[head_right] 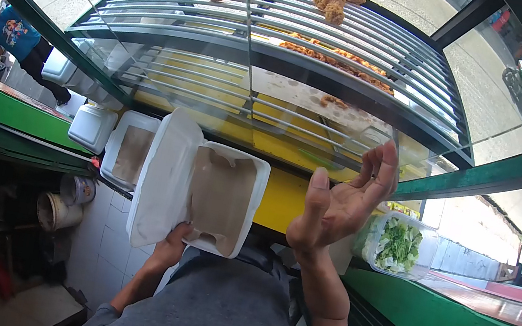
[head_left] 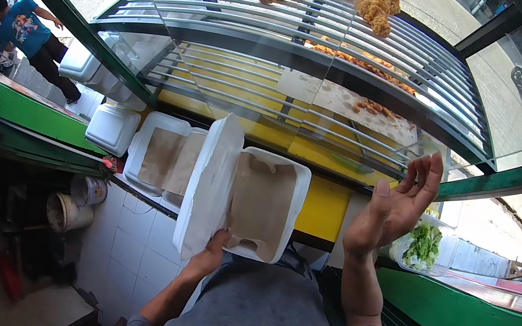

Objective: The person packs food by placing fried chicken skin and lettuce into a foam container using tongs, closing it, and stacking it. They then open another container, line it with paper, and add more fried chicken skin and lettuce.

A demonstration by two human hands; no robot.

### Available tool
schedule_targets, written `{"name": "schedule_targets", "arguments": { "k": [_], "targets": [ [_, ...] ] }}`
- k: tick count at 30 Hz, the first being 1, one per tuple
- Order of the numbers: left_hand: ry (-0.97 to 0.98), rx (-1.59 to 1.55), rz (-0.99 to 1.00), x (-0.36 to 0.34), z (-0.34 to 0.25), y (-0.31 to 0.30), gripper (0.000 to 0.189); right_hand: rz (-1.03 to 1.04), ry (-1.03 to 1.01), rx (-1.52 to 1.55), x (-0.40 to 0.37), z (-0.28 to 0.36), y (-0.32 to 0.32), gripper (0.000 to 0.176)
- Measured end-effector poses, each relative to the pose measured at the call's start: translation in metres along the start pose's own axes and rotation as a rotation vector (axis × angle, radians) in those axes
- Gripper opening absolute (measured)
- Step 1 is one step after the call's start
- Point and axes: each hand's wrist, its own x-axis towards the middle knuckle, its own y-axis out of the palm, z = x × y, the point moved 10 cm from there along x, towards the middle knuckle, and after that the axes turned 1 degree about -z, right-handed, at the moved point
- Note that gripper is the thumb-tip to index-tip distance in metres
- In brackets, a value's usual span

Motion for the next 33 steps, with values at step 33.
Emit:
{"name": "schedule_targets", "arguments": {
  "k": [33],
  "targets": [
    [-0.085,-0.126,0.243,0.019,-0.026,0.030,0.035,1.057,0.459,-1.067,-0.083,-0.200,0.010,0.048]
  ]
}}
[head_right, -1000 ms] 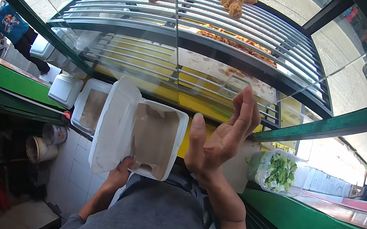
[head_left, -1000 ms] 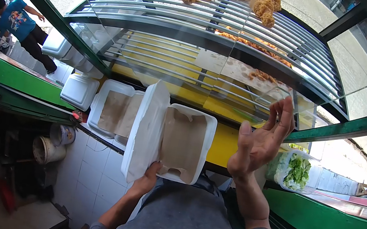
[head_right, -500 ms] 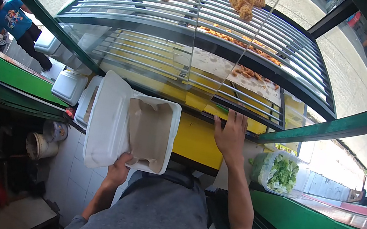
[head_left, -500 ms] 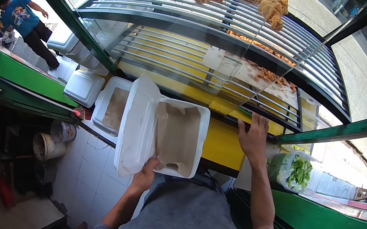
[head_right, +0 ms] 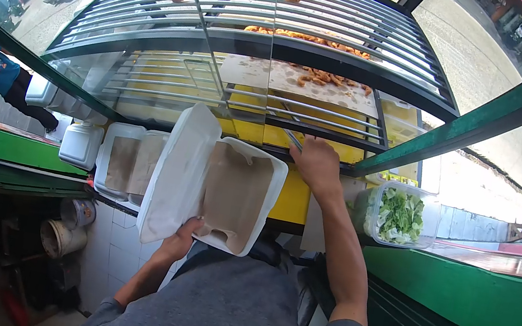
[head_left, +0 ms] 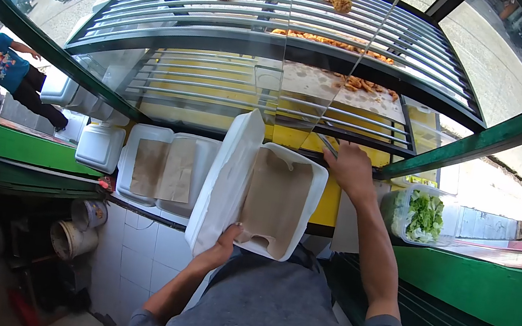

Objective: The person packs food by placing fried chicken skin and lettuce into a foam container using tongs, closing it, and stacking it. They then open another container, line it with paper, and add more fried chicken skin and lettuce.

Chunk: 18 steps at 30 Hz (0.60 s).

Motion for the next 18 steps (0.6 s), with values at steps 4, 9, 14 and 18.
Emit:
{"name": "schedule_targets", "arguments": {
  "k": [4,9,14,18],
  "targets": [
    [-0.066,-0.012,0.034,0.002,-0.009,0.008,0.040,-0.112,-0.065,0.181,-0.076,-0.011,-0.040,0.034],
    [-0.076,-0.026,0.004,0.005,0.005,0.006,0.036,0.119,0.029,0.377,-0.136,-0.043,-0.060,0.031],
    [-0.048,0.038,0.007,-0.006,0.003,-0.003,0.034,0.194,0.081,0.729,-0.147,-0.026,-0.005,0.026],
    [0.091,0.171,-0.057,-0.011,0.015,-0.013,0.036,0.272,0.197,0.993,-0.151,0.007,0.040,0.030]
  ]
}}
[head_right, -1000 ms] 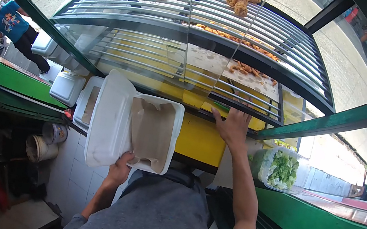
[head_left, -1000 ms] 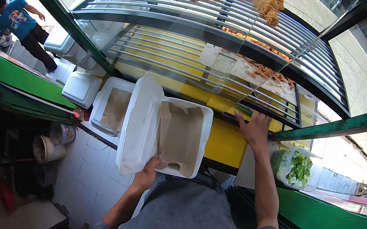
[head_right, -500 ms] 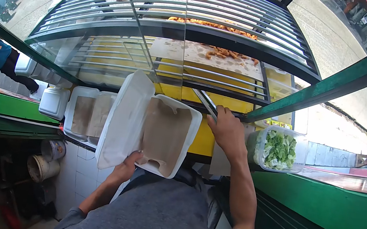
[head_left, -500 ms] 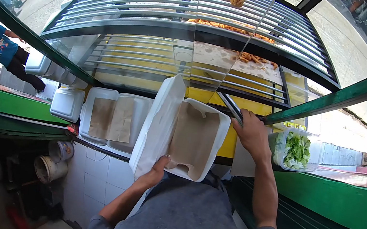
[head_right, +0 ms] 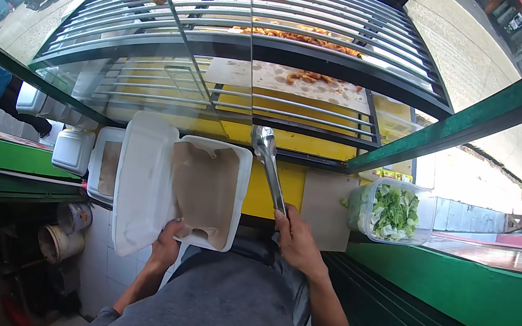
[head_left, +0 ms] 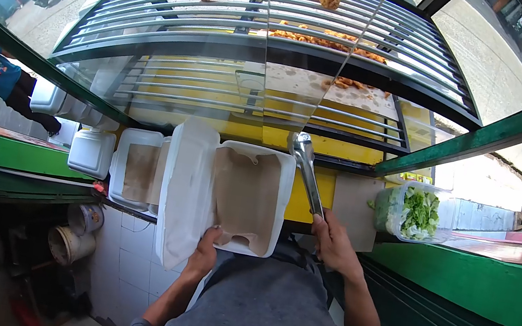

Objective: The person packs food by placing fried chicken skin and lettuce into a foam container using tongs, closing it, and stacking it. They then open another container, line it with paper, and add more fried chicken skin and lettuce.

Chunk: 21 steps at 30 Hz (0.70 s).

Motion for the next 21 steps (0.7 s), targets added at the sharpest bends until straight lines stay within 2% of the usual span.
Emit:
{"name": "schedule_targets", "arguments": {
  "k": [7,9,12,16,18,21],
  "targets": [
    [-0.100,-0.039,-0.009,-0.009,0.019,-0.009,0.035,0.038,0.087,0.003,0.002,0.000,0.032,0.031],
    [-0.125,-0.063,0.006,-0.008,0.024,-0.007,0.035,0.008,-0.002,-0.107,0.007,0.003,0.030,0.032],
    [-0.177,-0.393,-0.046,0.002,0.069,0.007,0.035,-0.073,-0.164,-0.298,0.003,0.036,0.011,0.035],
    [-0.040,-0.053,0.015,-0.003,0.025,-0.004,0.033,-0.220,-0.392,-0.626,-0.033,0.095,-0.046,0.042],
    [0.024,0.008,-0.001,-0.004,0.014,-0.003,0.031,-0.251,-0.278,-0.726,-0.050,0.126,-0.072,0.048],
    [0.052,-0.060,-0.044,0.006,0.013,0.006,0.026,-0.472,-0.359,-1.080,-0.051,0.164,-0.098,0.050]
  ]
}}
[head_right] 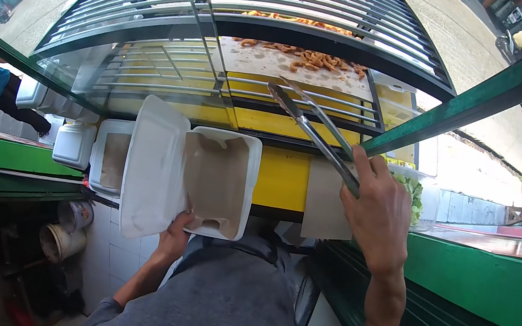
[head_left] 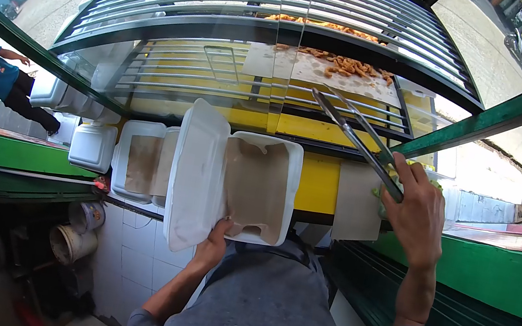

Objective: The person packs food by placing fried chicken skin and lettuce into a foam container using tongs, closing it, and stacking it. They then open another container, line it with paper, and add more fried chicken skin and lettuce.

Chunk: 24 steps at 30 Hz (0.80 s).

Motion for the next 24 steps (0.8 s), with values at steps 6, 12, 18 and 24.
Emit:
{"name": "schedule_targets", "arguments": {
  "k": [6,12,18,24],
  "targets": [
    [-0.084,-0.206,0.046,0.011,-0.017,0.014,0.025,0.044,-0.006,-0.293,0.064,0.008,0.007,0.040],
    [-0.249,-0.273,0.121,0.013,0.011,0.043,0.026,0.027,-0.062,-0.448,0.081,0.003,0.030,0.023],
    [-0.154,0.031,0.136,0.005,-0.032,0.038,0.027,0.088,0.001,-0.344,0.054,-0.001,0.002,0.029],
    [-0.269,-0.172,0.011,0.013,-0.009,0.044,0.024,0.329,-0.083,-0.048,-0.010,0.009,-0.031,0.048]
  ]
}}
